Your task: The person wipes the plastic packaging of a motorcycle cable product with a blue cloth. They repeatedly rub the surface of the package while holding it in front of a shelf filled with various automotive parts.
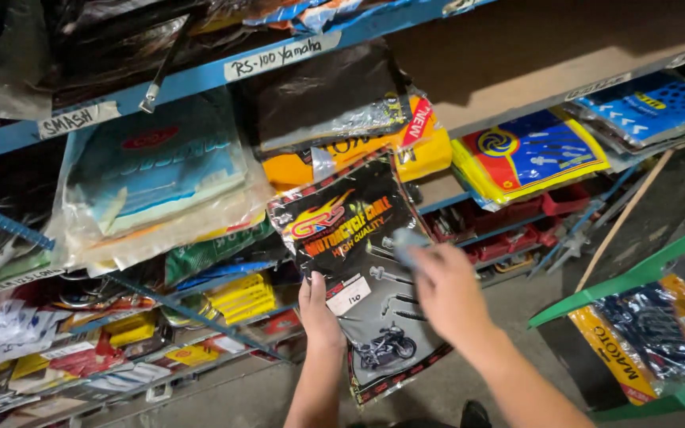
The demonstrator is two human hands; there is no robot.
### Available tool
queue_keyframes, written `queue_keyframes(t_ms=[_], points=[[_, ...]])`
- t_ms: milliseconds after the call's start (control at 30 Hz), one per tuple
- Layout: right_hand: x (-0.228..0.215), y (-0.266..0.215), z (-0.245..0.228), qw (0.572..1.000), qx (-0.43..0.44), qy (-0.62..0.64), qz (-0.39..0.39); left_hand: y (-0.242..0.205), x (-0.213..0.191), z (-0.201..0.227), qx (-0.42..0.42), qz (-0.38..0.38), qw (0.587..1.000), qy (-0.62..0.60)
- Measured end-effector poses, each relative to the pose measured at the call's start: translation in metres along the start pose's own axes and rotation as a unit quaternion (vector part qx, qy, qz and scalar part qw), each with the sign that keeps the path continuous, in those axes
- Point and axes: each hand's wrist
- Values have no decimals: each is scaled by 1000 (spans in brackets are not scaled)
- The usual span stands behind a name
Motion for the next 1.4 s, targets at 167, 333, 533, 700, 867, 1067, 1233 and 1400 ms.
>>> queue_keyframes(t_ms=[167,333,533,700,867,1067,1233,1400], points=[[-4,2,-24,999,-18,31,31,1,11,16,-29,-10,999,-29],[-14,-15,-79,982,-135,120,-50,-9,6,40,5,14,1000,-8],[-13,-2,-21,998,-52,-22,-17,-14,0,46,25,27,997,-68],[-16,-15,-74,987,-117,100,-54,-4,4,45,29,2,996,-78],[-14,0,-47,989,-136,53,-24,0,11,49,21,-12,997,-70],[-6,6,-49,994,-69,87,5,5,14,32,-11,-57,996,-65],[-10,13,-59,989,-113,93,2,9,12,34,-26,-75,994,-70],[-21,22,-51,994,-43,90,39,4,5,37,-21,-79,993,-86]])
Point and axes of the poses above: each hand's wrist, its own y-axis towards the middle knuckle, its own x-axis out of the palm, z = x × y, and after that the axes turned 13 degrees about -z, right-handed
